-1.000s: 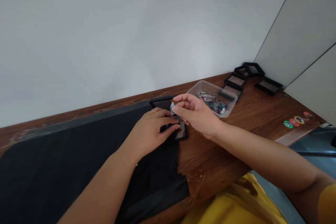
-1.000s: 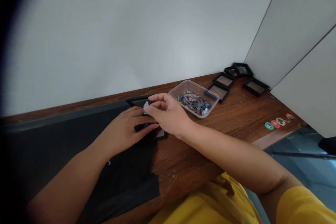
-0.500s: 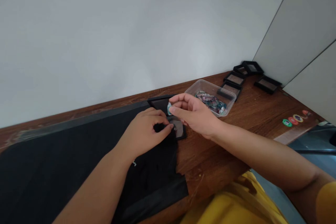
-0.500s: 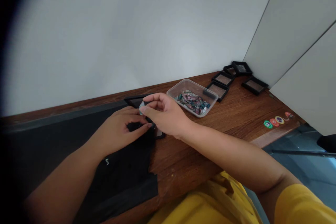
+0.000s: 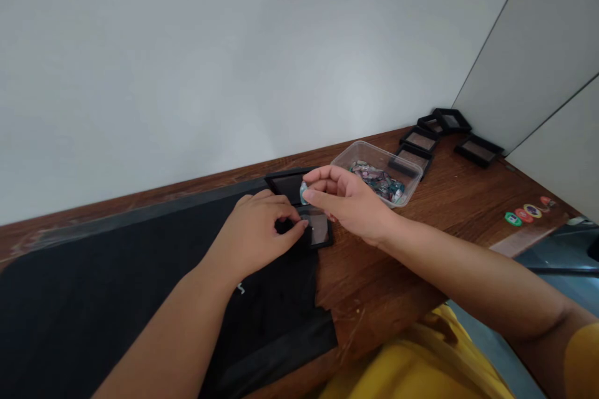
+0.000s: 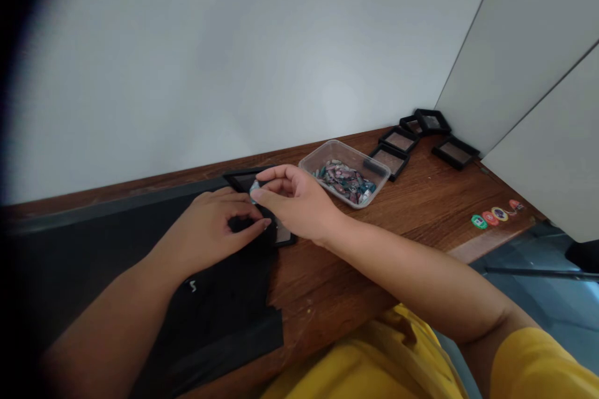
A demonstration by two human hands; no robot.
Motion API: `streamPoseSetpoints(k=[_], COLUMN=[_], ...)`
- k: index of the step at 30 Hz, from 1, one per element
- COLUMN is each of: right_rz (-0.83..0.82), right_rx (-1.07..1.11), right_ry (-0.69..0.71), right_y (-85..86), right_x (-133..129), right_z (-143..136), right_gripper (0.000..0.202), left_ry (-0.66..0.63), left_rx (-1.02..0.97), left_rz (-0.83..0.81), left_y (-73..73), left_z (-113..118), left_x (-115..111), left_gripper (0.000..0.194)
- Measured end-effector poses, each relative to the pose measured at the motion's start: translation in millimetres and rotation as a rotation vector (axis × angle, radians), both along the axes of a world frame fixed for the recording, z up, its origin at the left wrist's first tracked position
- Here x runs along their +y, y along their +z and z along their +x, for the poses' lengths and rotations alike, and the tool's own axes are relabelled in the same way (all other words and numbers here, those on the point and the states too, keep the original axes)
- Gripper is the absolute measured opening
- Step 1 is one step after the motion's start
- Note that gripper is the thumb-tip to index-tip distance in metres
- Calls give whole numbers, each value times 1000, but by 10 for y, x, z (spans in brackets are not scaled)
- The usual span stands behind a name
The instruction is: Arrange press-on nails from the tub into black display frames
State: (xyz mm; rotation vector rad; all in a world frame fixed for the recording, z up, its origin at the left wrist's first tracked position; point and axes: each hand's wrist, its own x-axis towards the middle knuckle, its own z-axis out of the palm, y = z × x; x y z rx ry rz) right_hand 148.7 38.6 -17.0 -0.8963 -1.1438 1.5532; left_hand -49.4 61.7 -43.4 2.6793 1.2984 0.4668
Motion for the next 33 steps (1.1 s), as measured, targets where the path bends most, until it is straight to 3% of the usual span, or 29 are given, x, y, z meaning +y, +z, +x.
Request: streamPoseSetpoints(k=[12,17,25,33], right_rz=[-46,-42,-62,-48], right_rx=[21,11,-8,-4], right_ry=[-3,4,6,6], right_y=[26,34,74,44], right_x=[-3,-7,-44,-42], right_z=[-25,-24,-45,-36], right_gripper=[25,20,20,25], left_ry=[12,-24,48,92], left_rx=[-34,-87,-84,-107], left_rz=[-90,-109,-354,-426], left_y=[81,31,-93,-43], left_z=[-109,-190,-418,-241], left_x=[64,112,210,145], left_gripper=[22,29,39,40])
